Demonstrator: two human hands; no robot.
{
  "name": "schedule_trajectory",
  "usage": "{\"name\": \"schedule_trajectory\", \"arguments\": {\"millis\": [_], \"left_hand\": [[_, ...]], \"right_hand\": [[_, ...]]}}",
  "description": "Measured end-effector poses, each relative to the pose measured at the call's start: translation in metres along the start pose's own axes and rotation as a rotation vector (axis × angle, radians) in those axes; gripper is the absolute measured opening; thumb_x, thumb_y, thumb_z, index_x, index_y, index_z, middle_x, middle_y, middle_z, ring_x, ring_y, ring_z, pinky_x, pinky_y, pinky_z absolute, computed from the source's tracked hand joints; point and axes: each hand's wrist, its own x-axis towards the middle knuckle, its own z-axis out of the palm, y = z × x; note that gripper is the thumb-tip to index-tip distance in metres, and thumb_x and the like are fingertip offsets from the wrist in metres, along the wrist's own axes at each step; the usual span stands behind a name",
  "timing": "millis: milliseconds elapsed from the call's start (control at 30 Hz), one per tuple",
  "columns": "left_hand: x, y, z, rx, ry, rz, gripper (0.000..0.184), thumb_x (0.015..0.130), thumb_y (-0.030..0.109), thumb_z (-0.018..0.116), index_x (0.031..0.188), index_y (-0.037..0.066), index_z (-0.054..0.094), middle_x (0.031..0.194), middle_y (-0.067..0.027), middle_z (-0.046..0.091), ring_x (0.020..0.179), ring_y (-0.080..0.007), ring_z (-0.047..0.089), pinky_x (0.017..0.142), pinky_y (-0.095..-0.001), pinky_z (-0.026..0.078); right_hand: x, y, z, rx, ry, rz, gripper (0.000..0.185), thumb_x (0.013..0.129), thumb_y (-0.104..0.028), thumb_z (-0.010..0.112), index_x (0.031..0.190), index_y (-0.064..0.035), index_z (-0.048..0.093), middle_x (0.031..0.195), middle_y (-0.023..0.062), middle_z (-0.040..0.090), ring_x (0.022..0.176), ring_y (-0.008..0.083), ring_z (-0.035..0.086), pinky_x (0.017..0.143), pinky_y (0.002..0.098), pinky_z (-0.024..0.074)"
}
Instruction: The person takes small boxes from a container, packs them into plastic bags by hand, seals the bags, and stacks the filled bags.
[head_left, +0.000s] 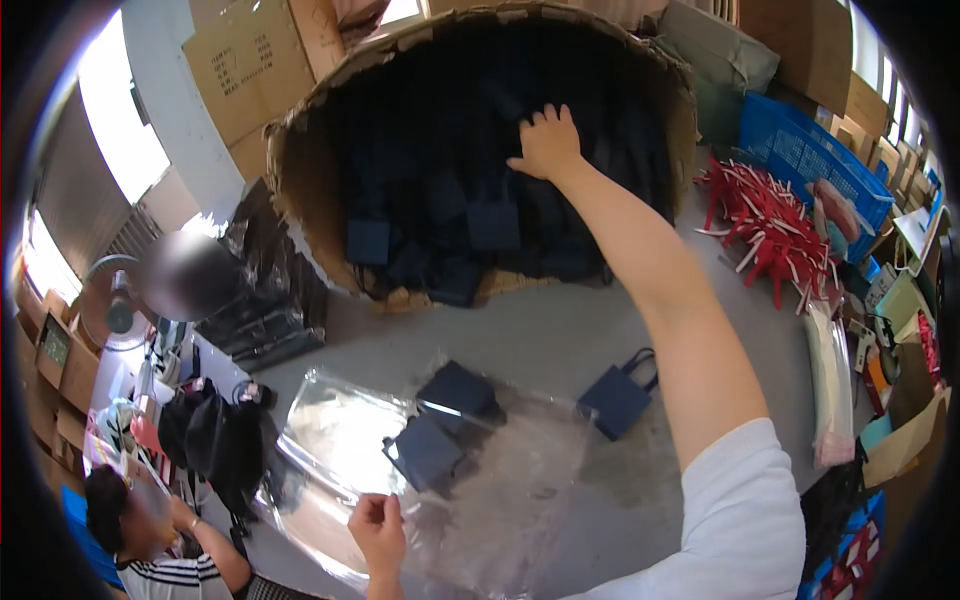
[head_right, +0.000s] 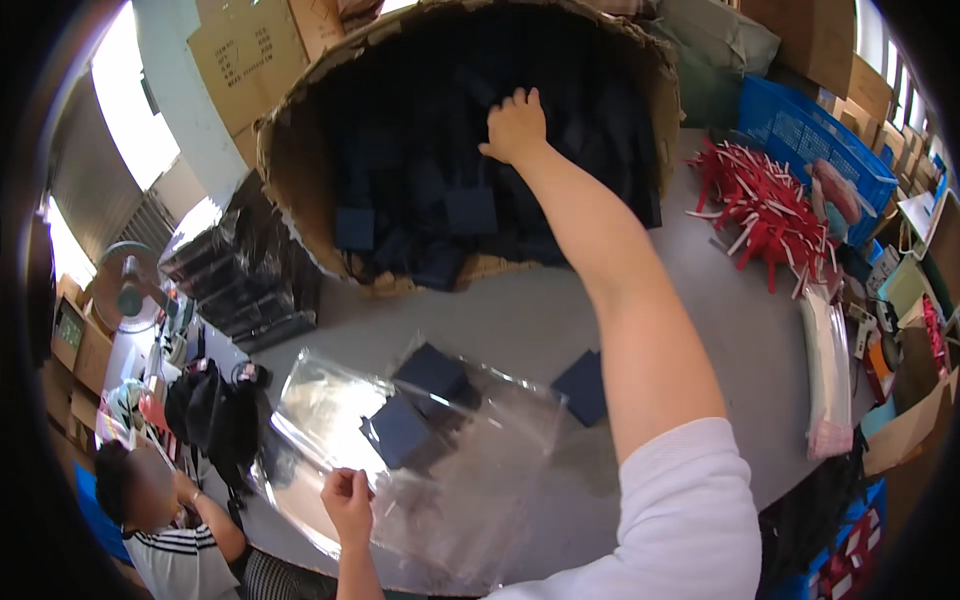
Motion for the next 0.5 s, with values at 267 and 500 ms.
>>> {"name": "schedule_trajectory", "arguments": {"millis": [267, 500], "left_hand": [[0.005, 0.003, 0.005, 0.007, -0.016, 0.036, 0.013, 0.089, 0.004, 0.064, 0.079, -0.002, 0.058, 0.063, -0.0021, 0.059, 0.054, -0.0074, 0.055, 0.052, -0.0211, 0.042], [-0.024, 0.051, 0.073, 0.104, -0.266, 0.494, 0.006, 0.082, 0.0, 0.068, 0.082, -0.001, 0.062, 0.07, -0.0089, 0.061, 0.061, -0.0153, 0.061, 0.058, -0.0259, 0.047]], "right_hand": [[-0.013, 0.095, -0.036, 0.003, -0.553, 0.12, 0.082, 0.054, -0.057, 0.085, 0.118, -0.009, 0.068, 0.124, 0.0132, 0.064, 0.112, 0.0317, 0.063, 0.096, 0.0507, 0.0483], [-0.208, 0.18, 0.024, 0.492, -0.257, 0.141, 0.091, 0.06, -0.046, 0.084, 0.139, -0.0288, 0.044, 0.112, 0.0264, 0.065, 0.11, 0.0427, 0.06, 0.096, 0.0485, 0.0487]]}}
